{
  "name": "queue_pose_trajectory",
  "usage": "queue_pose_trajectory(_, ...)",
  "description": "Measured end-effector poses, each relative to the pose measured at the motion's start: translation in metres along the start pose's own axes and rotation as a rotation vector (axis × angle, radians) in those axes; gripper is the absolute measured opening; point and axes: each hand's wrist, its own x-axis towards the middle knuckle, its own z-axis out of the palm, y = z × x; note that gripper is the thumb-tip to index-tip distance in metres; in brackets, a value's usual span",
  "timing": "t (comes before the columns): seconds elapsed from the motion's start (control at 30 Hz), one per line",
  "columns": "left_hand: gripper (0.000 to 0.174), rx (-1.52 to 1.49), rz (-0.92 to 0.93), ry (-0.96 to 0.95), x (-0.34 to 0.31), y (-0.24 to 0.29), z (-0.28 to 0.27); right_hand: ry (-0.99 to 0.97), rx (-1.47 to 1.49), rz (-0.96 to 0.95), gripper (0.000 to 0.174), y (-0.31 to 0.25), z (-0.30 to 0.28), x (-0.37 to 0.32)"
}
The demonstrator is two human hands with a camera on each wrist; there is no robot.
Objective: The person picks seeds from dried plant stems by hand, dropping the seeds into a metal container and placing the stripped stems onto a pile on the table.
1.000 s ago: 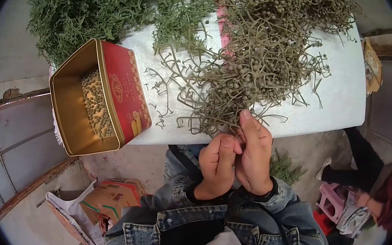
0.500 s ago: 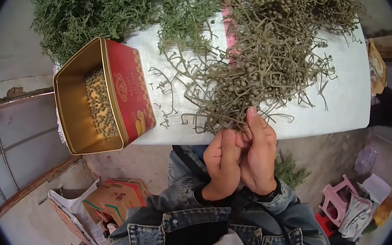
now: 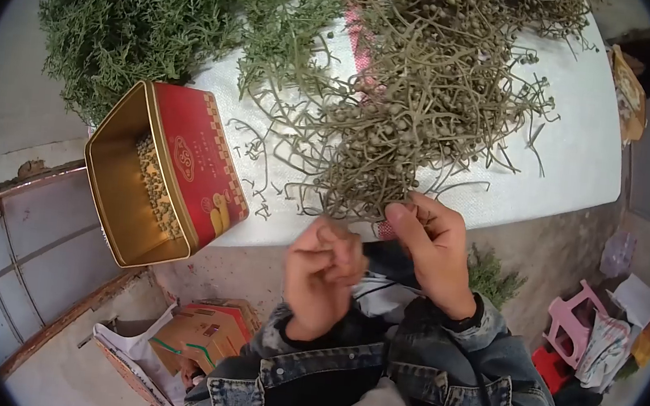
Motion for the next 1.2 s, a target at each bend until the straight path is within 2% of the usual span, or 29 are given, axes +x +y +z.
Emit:
queue_pose_trajectory(0.03, 0.021, 0.005, -0.005, 0.001, 0.0, 0.008, -0.001, 0.004, 0.005, 0.002, 0.034, 0.0, -0.006, -0.001)
queue_pose_trajectory(0.1, 0.022, 0.156, 0.191, -0.083, 0.001, 0.024, -0.001, -0.096, -0.122, -0.008, 0.028, -0.001, -0.022, 0.0)
queue_pose_trajectory(0.23, 0.026, 0.338, 0.194, -0.121, -0.003, 0.053, 0.006, -0.23, -0.227, -0.029, 0.023, -0.009, -0.033, -0.004)
queue_pose_trajectory(0.3, 0.027, 0.282, 0.169, -0.145, -0.005, 0.054, 0.008, -0.275, -0.249, -0.039, 0.023, -0.011, -0.037, -0.005)
queue_pose_trajectory(0.37, 0.029, 0.149, 0.107, -0.204, -0.006, 0.053, 0.011, -0.18, -0.085, -0.041, 0.021, -0.011, -0.043, -0.009)
queue_pose_trajectory(0.43, 0.028, 0.219, 0.13, -0.191, -0.008, 0.05, 0.015, -0.134, -0.008, -0.044, 0.021, -0.011, -0.052, -0.013)
queue_pose_trajectory(0.53, 0.026, 0.359, 0.181, -0.16, -0.009, 0.047, 0.021, 0.167, 0.177, -0.237, 0.021, -0.005, -0.065, -0.014)
queue_pose_trajectory(0.57, 0.022, 0.472, 0.282, -0.143, -0.009, 0.05, 0.026, 0.162, 0.179, -0.239, 0.021, -0.007, -0.07, -0.014)
queue_pose_trajectory(0.63, 0.015, 0.7, 0.486, -0.098, -0.01, 0.057, 0.037, 0.171, -0.137, -0.343, 0.018, -0.014, -0.08, -0.013)
queue_pose_trajectory(0.67, 0.015, 0.706, 0.496, -0.09, -0.009, 0.061, 0.042, 0.169, -0.293, -0.395, 0.018, -0.018, -0.082, -0.013)
queue_pose_trajectory(0.73, 0.008, 1.095, 0.41, 0.012, -0.001, 0.072, 0.054, 0.126, -0.359, -0.407, 0.018, -0.028, -0.081, -0.012)
queue_pose_trajectory(0.77, 0.013, 1.285, 0.357, 0.07, 0.002, 0.075, 0.059, 0.099, -0.433, -0.41, 0.018, -0.033, -0.08, -0.011)
queue_pose_trajectory(0.8, 0.013, 1.289, 0.371, 0.075, 0.005, 0.073, 0.064, 0.076, -0.507, -0.415, 0.018, -0.036, -0.078, -0.01)
queue_pose_trajectory(0.87, 0.022, 1.31, 0.297, 0.018, 0.015, 0.066, 0.074, 0.051, -0.424, -0.509, 0.019, -0.038, -0.07, -0.007)
queue_pose_trajectory(0.9, 0.022, 1.31, 0.296, 0.026, 0.019, 0.065, 0.078, 0.028, -0.344, -0.579, 0.02, -0.037, -0.066, -0.007)
queue_pose_trajectory(0.93, 0.021, 1.432, 0.302, -0.021, 0.024, 0.065, 0.084, 0.007, -0.264, -0.644, 0.021, -0.035, -0.063, -0.009)
queue_pose_trajectory(1.0, 0.018, 1.671, 0.323, -0.124, 0.036, 0.065, 0.095, -0.022, -0.251, -0.633, 0.022, -0.033, -0.062, -0.007)
queue_pose_trajectory(1.03, 0.018, 1.673, 0.327, -0.116, 0.042, 0.066, 0.097, -0.044, -0.235, -0.624, 0.023, -0.033, -0.061, -0.005)
queue_pose_trajectory(1.13, 0.017, 1.943, 0.566, -0.27, 0.058, 0.066, 0.099, -0.086, -0.23, -0.599, 0.023, -0.034, -0.063, 0.001)
queue_pose_trajectory(1.2, 0.019, 1.953, 0.62, -0.302, 0.067, 0.063, 0.095, -0.111, -0.266, -0.575, 0.021, -0.036, -0.065, 0.003)
